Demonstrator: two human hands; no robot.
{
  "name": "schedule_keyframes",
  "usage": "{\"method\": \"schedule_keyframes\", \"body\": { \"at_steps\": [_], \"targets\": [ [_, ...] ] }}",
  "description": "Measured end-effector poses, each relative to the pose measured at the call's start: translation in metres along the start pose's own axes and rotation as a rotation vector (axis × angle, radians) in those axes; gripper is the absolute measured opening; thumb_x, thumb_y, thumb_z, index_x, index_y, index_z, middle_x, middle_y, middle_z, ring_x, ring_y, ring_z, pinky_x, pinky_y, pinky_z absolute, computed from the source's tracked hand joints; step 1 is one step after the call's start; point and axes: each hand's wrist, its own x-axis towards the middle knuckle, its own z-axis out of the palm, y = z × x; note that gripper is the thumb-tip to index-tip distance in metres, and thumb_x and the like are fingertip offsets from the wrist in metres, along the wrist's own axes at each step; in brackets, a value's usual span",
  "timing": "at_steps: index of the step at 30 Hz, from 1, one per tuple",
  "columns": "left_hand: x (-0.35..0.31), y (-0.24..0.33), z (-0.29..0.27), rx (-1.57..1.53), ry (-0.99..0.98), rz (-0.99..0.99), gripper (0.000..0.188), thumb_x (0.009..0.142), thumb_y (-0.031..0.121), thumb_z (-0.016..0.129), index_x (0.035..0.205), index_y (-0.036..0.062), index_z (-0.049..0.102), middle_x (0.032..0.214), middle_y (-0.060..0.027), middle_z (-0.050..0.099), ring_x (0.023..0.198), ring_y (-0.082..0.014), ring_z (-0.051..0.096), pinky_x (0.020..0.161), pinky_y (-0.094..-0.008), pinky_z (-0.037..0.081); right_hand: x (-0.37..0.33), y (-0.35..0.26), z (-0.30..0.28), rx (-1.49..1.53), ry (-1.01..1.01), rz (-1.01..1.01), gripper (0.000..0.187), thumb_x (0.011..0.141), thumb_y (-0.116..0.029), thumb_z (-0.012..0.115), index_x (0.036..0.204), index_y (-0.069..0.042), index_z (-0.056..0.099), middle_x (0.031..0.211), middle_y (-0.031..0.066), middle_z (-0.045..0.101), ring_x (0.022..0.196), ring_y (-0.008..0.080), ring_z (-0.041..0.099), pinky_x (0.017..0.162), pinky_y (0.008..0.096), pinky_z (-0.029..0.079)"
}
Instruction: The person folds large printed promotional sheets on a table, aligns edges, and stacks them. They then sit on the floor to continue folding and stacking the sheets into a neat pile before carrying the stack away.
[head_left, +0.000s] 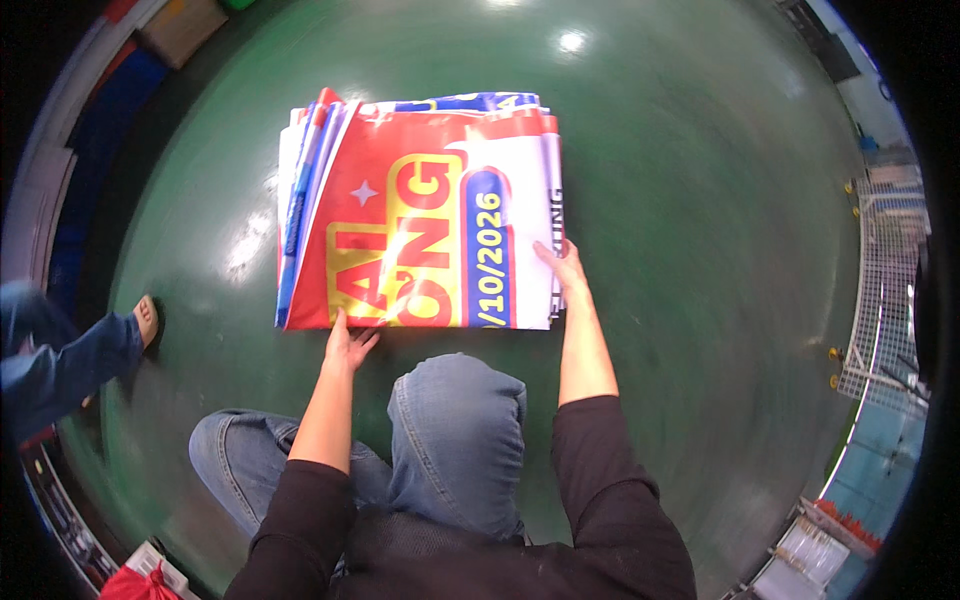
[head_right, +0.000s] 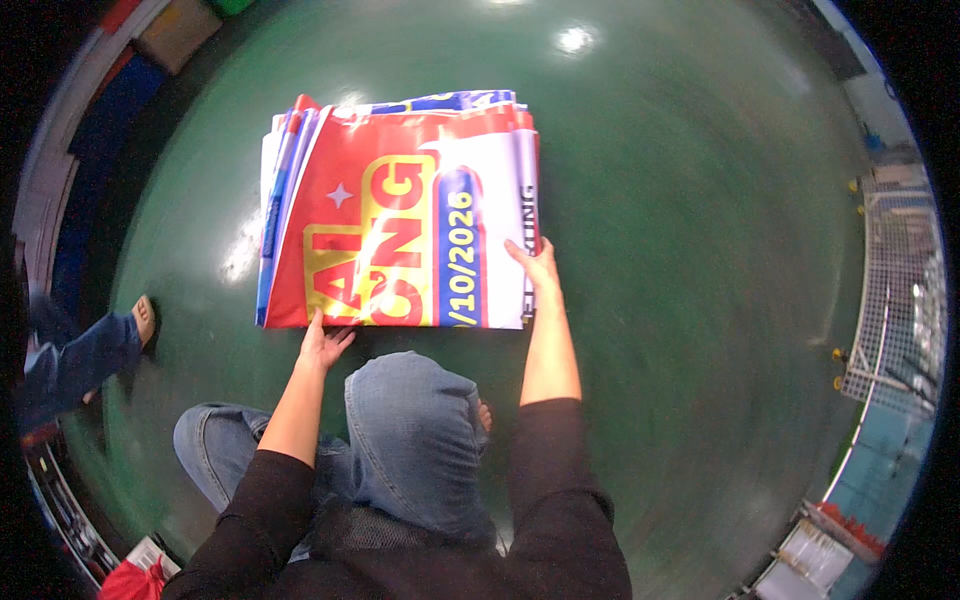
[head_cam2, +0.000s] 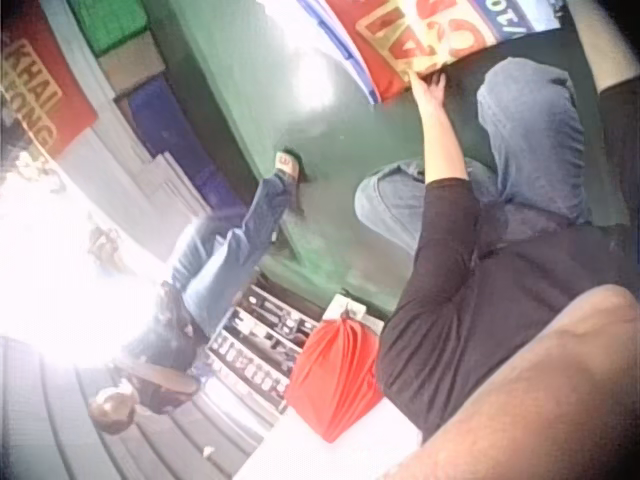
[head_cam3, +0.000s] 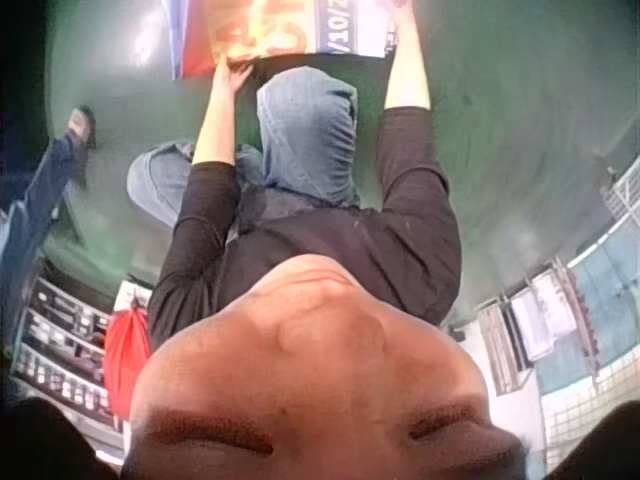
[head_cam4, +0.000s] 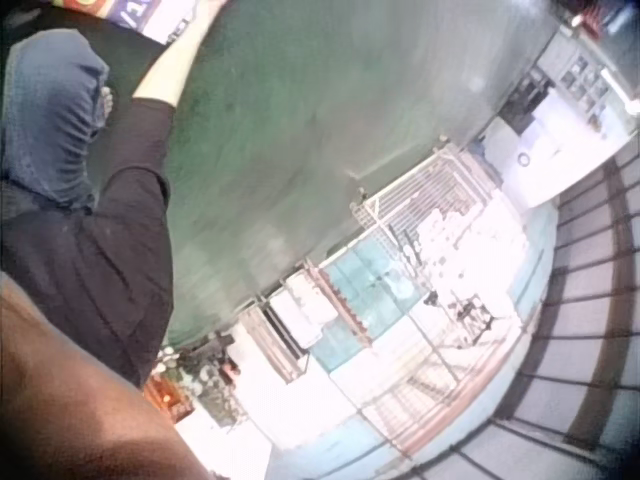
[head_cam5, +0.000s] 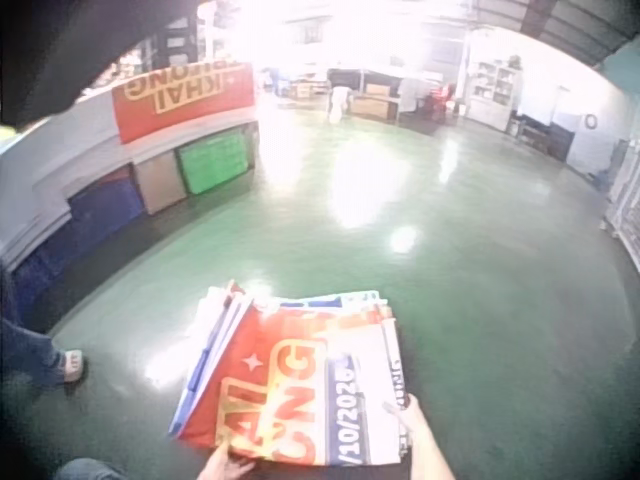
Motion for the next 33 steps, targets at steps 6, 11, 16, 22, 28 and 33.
{"method": "schedule_keyframes", "body": {
  "at_steps": [6, 11, 16, 22, 28, 33],
  "targets": [
    [-0.008, -0.005, 0.011, 0.165, -0.066, 0.003, 0.067, 0.090, 0.056, 0.044, 0.137, 0.0089, 0.031, 0.138, -0.0156, 0.034, 0.124, -0.0334, 0.038, 0.104, -0.0552, 0.028, 0.029, -0.008, -0.013, -0.041, -0.229, 0.296, 0.056, 0.066, -0.023, 0.080, 0.109, 0.006, 0.058, 0.099, 0.0127, 0.066, 0.086, 0.0215, 0.065, 0.081, 0.0334, 0.052],
    [-0.046, 0.032, 0.043, 1.418, 0.208, -0.019, 0.054, 0.093, 0.051, 0.038, 0.095, 0.0053, 0.067, 0.087, -0.0130, 0.068, 0.080, -0.0269, 0.065, 0.081, -0.0391, 0.051, 0.018, -0.018, -0.014, 0.057, -0.347, 0.355, 0.048, 0.072, -0.019, 0.074, 0.111, 0.005, 0.058, 0.100, 0.0127, 0.066, 0.088, 0.0231, 0.065, 0.081, 0.0340, 0.052],
    [-0.073, -0.006, 0.075, 1.509, -0.001, 1.372, 0.051, 0.078, 0.019, 0.063, 0.124, 0.0043, 0.047, 0.122, -0.0227, 0.051, 0.112, -0.0373, 0.051, 0.089, -0.0462, 0.044, -0.013, -0.033, -0.006, 0.126, -0.379, 0.312, 0.046, 0.073, -0.015, 0.073, 0.111, 0.005, 0.058, 0.099, 0.0129, 0.065, 0.087, 0.0223, 0.064, 0.079, 0.0344, 0.052],
    [-0.047, -0.038, 0.074, 2.055, -0.464, 0.743, 0.110, 0.065, 0.024, 0.074, 0.147, 0.0165, 0.002, 0.153, -0.0078, 0.007, 0.141, -0.0335, 0.006, 0.104, -0.0683, 0.009, -0.058, -0.088, 0.011, -0.148, -0.358, -0.105, 0.038, 0.072, -0.008, 0.066, 0.107, 0.003, 0.058, 0.095, 0.0100, 0.064, 0.082, 0.0190, 0.062, 0.075, 0.0311, 0.049],
    [-0.048, -0.016, 0.051, 1.703, -0.576, 0.684, 0.086, 0.068, 0.009, 0.058, 0.144, 0.0100, 0.019, 0.149, -0.0107, 0.023, 0.140, -0.0247, 0.017, 0.112, -0.0543, 0.011, -0.077, -0.126, 0.036, -0.261, -0.168, 0.023, 0.034, 0.071, -0.007, 0.065, 0.103, 0.004, 0.059, 0.091, 0.0088, 0.064, 0.077, 0.0178, 0.062, 0.070, 0.0311, 0.049],
    [-0.051, 0.022, 0.069, 1.542, -0.488, 0.452, 0.076, 0.069, 0.009, 0.058, 0.140, 0.0100, 0.030, 0.147, -0.0142, 0.025, 0.136, -0.0286, 0.026, 0.102, -0.0576, 0.028, -0.086, -0.138, 0.056, -0.381, -0.206, -0.182, 0.033, 0.069, -0.011, 0.066, 0.099, 0.004, 0.063, 0.088, 0.0101, 0.066, 0.078, 0.0197, 0.061, 0.072, 0.0323, 0.046]
  ]
}}
